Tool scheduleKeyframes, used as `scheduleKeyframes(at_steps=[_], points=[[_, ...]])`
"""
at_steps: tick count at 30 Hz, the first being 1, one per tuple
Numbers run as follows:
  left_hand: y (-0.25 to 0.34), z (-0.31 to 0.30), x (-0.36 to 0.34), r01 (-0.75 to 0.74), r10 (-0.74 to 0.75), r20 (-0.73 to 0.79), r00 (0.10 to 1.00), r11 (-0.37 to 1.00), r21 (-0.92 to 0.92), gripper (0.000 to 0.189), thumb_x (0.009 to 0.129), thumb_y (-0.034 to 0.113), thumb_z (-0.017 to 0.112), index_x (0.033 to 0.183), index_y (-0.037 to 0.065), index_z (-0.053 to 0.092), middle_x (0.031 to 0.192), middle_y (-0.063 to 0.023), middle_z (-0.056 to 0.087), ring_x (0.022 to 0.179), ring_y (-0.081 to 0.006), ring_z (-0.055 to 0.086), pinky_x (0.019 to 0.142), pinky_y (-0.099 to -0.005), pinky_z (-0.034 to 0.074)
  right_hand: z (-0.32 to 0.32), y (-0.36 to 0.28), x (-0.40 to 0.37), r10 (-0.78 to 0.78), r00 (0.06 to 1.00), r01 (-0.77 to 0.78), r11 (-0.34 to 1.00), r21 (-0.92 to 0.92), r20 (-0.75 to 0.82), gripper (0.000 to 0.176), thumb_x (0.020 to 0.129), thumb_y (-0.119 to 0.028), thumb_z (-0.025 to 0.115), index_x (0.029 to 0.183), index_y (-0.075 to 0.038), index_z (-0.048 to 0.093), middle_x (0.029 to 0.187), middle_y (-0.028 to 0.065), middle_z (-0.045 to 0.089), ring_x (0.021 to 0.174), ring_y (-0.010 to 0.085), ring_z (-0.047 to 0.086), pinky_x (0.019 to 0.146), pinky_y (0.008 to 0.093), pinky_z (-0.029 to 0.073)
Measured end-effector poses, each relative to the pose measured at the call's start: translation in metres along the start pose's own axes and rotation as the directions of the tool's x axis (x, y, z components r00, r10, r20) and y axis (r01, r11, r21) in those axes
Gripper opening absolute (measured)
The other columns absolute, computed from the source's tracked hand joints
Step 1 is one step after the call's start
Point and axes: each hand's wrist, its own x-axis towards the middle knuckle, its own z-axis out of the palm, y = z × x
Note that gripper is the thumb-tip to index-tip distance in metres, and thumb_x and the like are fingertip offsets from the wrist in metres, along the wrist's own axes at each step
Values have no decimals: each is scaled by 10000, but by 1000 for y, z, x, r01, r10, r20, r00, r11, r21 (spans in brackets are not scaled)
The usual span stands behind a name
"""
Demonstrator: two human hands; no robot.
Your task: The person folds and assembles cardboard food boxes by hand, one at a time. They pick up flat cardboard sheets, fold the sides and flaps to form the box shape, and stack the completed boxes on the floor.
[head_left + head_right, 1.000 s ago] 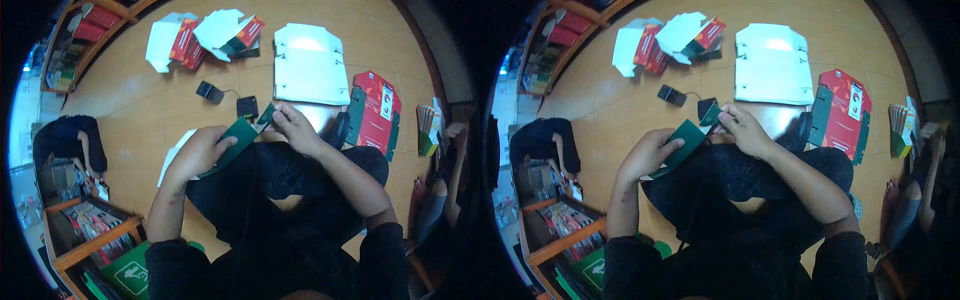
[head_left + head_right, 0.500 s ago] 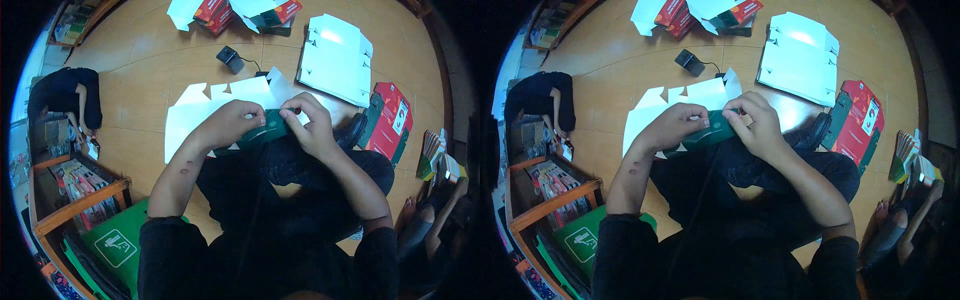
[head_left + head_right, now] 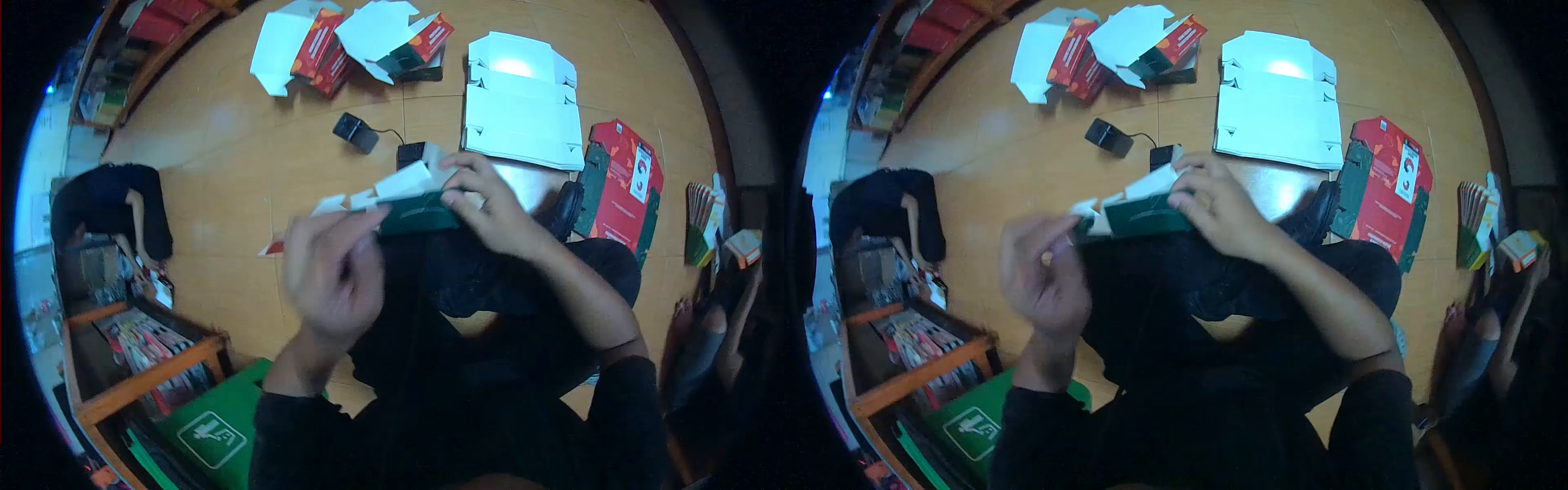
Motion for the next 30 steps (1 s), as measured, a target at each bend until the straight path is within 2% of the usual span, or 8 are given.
scheduleKeyframes(at_steps=[2, 5, 11, 17, 21, 23, 27, 30], points=[[11, 0, -18, 129, -200, -208, 957, 942, -311, 208, 1002, 58, 455, 1086, -33, 622, 808, -75, 614, 558, -32, 439, 506, -184, 339, -14, -3, 6, 123, 987, -96, 970, 225, -105, 166, 967, -180, 572, 980, -17, 602, 1262, 139, 507, 1182, 262, 521, 946, 363, 467], [-10, 25, -19, 533, -506, 166, 846, 794, -294, 365, 994, 70, 484, 1340, -47, 485, 732, -29, 572, 581, -57, 499, 543, -194, 419, -35, -14, 10, 117, 971, -61, 965, 256, -210, 169, 981, -168, 550, 966, -5, 592, 1265, 128, 512, 1183, 229, 521, 928, 336, 476], [-14, 73, 52, 361, -391, 9, 920, 839, -408, 639, 1017, 116, 469, 1544, 34, 117, 736, -18, 587, 655, -78, 579, 616, -214, 481, -58, -23, 10, -7, 941, 46, 993, 107, -337, 175, 984, -153, 545, 963, 14, 590, 1199, 113, 547, 1109, 201, 561, 907, 308, 483], [-35, 99, 99, 400, -349, 209, 913, 679, -615, 198, 1048, 240, 444, 1102, 50, 429, 746, -34, 567, 573, -77, 525, 533, -217, 442, -84, -10, 13, 62, 857, -58, 998, 24, -512, 187, 971, -148, 555, 990, 33, 597, 1106, 124, 579, 999, 207, 605, 905, 318, 480], [-24, 102, 110, 308, -223, 227, 948, 826, -472, 248, 1026, 281, 500, 1025, 34, 523, 721, -44, 576, 582, -98, 551, 521, -257, 426, -91, -10, 12, 82, 879, -68, 997, 47, -470, 180, 960, -149, 555, 996, 21, 604, 1041, 125, 595, 946, 216, 608, 849, 330, 482], [-16, 101, 112, 46, -79, 264, 961, 990, 131, 309, 951, 361, 608, 1044, 69, 576, 588, -70, 577, 547, -224, 624, 513, -366, 458, -94, -11, 11, -12, 903, -14, 998, -58, -430, 169, 946, -146, 566, 993, 10, 608, 1030, 132, 598, 952, 261, 595, 845, 353, 466], [-18, 107, 105, 309, -316, 281, 906, 948, 70, 320, 923, 362, 632, 1059, 73, 612, 642, -110, 598, 549, -290, 595, 535, -388, 435, -92, -17, 11, -80, 928, -10, 971, -239, -364, 154, 929, -136, 574, 981, 4, 610, 1027, 141, 598, 1015, 306, 566, 891, 378, 445], [-21, 106, 96, 76, -137, 376, 917, 982, 173, 310, 944, 359, 601, 1080, 80, 612, 691, -131, 621, 623, -310, 627, 575, -412, 457, -89, -14, 11, -117, 931, 31, 969, -245, -347, 147, 918, -132, 588, 973, 2, 611, 1023, 138, 601, 1032, 309, 559, 896, 383, 440]])
